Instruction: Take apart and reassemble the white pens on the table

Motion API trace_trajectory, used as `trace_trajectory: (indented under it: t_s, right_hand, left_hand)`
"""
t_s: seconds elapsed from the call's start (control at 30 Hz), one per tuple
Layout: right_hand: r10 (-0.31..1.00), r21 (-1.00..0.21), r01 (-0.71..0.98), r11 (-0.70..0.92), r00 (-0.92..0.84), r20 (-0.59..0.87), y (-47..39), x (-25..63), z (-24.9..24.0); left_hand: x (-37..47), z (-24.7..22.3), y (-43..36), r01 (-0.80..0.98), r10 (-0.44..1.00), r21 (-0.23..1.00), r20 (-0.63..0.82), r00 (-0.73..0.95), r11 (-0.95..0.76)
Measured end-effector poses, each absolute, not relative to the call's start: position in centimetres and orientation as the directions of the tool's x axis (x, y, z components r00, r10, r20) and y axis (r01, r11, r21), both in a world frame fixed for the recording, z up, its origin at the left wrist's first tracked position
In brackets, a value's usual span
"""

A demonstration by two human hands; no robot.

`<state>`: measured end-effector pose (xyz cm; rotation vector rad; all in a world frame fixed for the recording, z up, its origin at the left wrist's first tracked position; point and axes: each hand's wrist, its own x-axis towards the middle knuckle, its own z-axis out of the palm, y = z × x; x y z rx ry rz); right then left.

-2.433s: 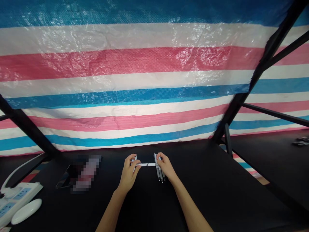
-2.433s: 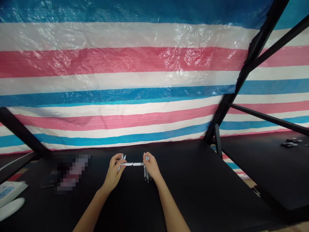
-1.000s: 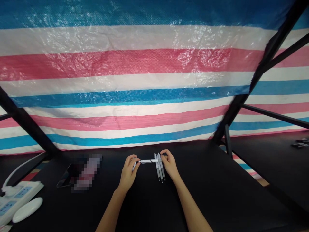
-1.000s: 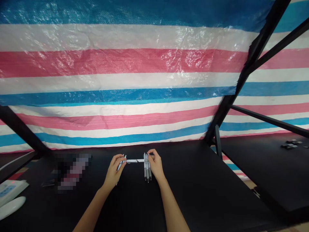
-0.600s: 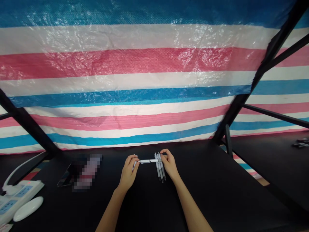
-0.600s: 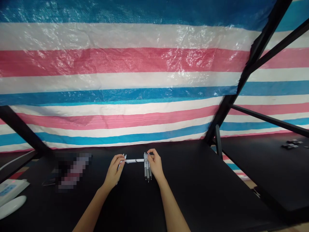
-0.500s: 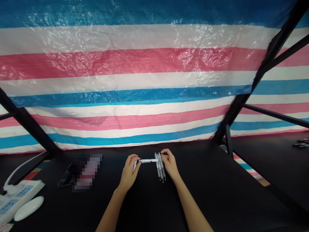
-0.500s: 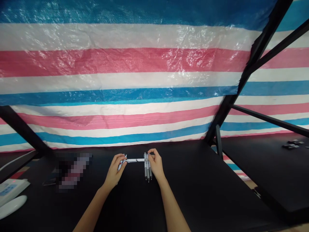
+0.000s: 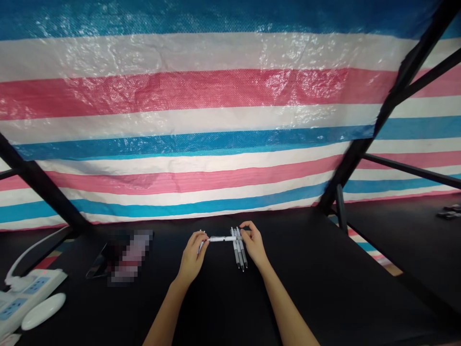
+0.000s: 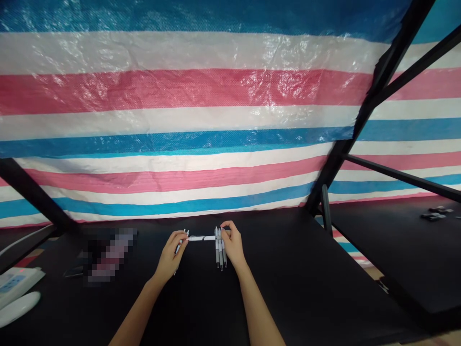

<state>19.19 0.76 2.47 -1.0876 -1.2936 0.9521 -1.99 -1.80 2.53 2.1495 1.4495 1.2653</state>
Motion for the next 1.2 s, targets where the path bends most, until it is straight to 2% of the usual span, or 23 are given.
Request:
trace_trajectory:
  t_s: [1.0,1.2]
  right_hand:
    - [0.967,-0.967,0.055,0.247,0.045,0.25,0.59,19.06,2.59]
    - [0.967,-0.968,0.041,0.246,0.063,0.249,0.71,19.33,2.66]
  left_hand:
    - [-1.91,2.34,-1.8,0.639,0.845,0.616,0.526,0.102,-0.46]
    - [-1.99,2.83,-1.72,0.599,0.837,0.672,0.547,-0.002,-0.437]
